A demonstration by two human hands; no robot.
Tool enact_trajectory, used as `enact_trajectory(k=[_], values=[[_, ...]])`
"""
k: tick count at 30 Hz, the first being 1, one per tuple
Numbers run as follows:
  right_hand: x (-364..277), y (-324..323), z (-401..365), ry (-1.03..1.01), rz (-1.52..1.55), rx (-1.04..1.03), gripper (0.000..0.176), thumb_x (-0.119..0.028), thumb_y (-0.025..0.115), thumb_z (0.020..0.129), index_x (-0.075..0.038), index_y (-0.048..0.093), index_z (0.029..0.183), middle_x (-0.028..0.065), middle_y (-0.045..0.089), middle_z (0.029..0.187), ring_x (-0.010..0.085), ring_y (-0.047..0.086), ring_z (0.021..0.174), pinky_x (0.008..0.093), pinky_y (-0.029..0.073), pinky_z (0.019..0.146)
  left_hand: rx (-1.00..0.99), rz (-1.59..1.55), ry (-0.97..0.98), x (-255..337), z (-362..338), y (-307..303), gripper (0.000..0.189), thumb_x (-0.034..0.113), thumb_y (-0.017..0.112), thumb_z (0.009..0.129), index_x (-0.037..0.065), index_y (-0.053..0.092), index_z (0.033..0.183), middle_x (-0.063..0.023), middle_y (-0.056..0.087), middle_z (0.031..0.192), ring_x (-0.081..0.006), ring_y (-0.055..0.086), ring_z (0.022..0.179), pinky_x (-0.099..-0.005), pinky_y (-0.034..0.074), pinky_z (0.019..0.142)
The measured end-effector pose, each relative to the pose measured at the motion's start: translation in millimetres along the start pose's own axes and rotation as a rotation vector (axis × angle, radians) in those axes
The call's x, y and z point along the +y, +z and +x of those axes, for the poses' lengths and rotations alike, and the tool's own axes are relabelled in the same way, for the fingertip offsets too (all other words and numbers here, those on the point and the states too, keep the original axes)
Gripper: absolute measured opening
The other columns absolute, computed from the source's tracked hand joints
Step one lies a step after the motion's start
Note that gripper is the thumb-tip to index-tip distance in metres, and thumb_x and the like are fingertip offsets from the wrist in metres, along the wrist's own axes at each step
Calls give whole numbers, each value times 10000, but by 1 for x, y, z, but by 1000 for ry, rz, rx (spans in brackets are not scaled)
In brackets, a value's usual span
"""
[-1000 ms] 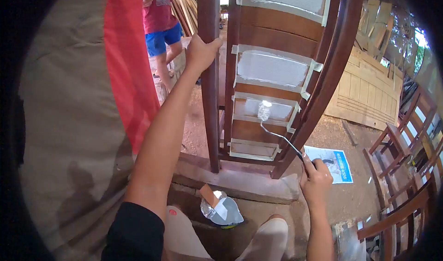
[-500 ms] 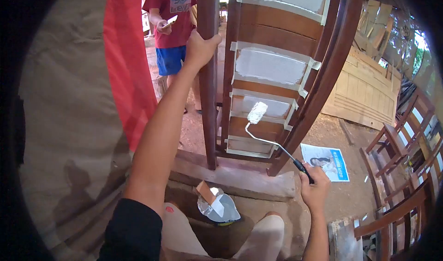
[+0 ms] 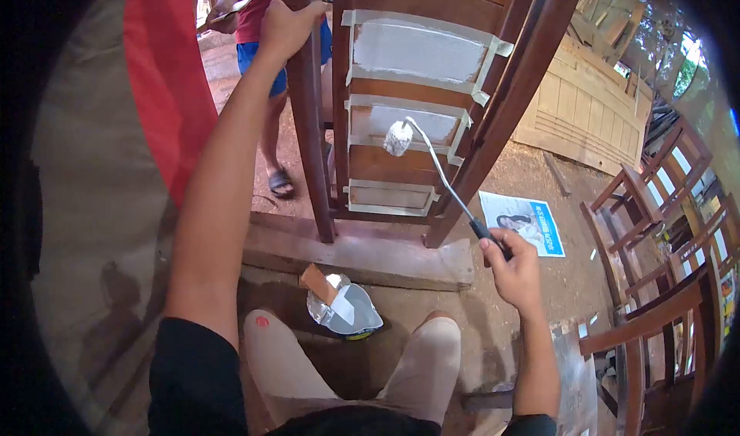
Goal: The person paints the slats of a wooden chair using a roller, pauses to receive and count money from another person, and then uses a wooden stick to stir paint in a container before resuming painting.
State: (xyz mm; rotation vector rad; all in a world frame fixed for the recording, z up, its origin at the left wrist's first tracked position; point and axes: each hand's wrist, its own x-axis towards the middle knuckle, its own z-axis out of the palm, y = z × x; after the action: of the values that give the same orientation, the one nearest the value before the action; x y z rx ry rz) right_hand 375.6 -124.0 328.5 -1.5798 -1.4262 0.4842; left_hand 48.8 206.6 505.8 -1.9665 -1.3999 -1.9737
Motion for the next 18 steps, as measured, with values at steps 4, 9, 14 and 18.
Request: enact_trajectory(k=[4, 9, 14, 18], values=[[-12, 0, 20, -93, -89, -1, 287, -161, 672, 920, 48, 673, 1117, 18, 597, 687, 81, 539, 620, 257, 431, 574, -17, 63, -20, 5, -4, -4, 700, 453, 748, 669, -136, 597, 1017, -303, 674, 1000, -380, 682, 947, -437, 525, 850], [-35, -5, 42, -60, -96, -67, 312, -167, 670, 921, 26, 682, 1165, 11, 591, 670, 77, 526, 604, 258, 421, 555, 15, 71, 19, -3, 2, 1, 707, 471, 749, 683, -130, 614, 1031, -298, 682, 997, -384, 690, 947, -440, 534, 838], [-50, -4, 58, -70, -143, -101, 308, -148, 673, 905, 3, 698, 1172, 12, 605, 668, 71, 533, 600, 256, 429, 557, 6, -5, -28, 7, -3, -1, 593, 398, 750, 710, -111, 645, 996, -267, 699, 942, -357, 703, 909, -434, 548, 802], [-67, 9, 68, -111, -161, -115, 309, -146, 680, 896, -5, 705, 1170, 38, 638, 689, 78, 552, 609, 263, 454, 577, 114, -234, -16, 8, -8, 10, 432, 272, 759, 751, -96, 653, 953, -245, 709, 893, -334, 713, 864, -432, 556, 766]])
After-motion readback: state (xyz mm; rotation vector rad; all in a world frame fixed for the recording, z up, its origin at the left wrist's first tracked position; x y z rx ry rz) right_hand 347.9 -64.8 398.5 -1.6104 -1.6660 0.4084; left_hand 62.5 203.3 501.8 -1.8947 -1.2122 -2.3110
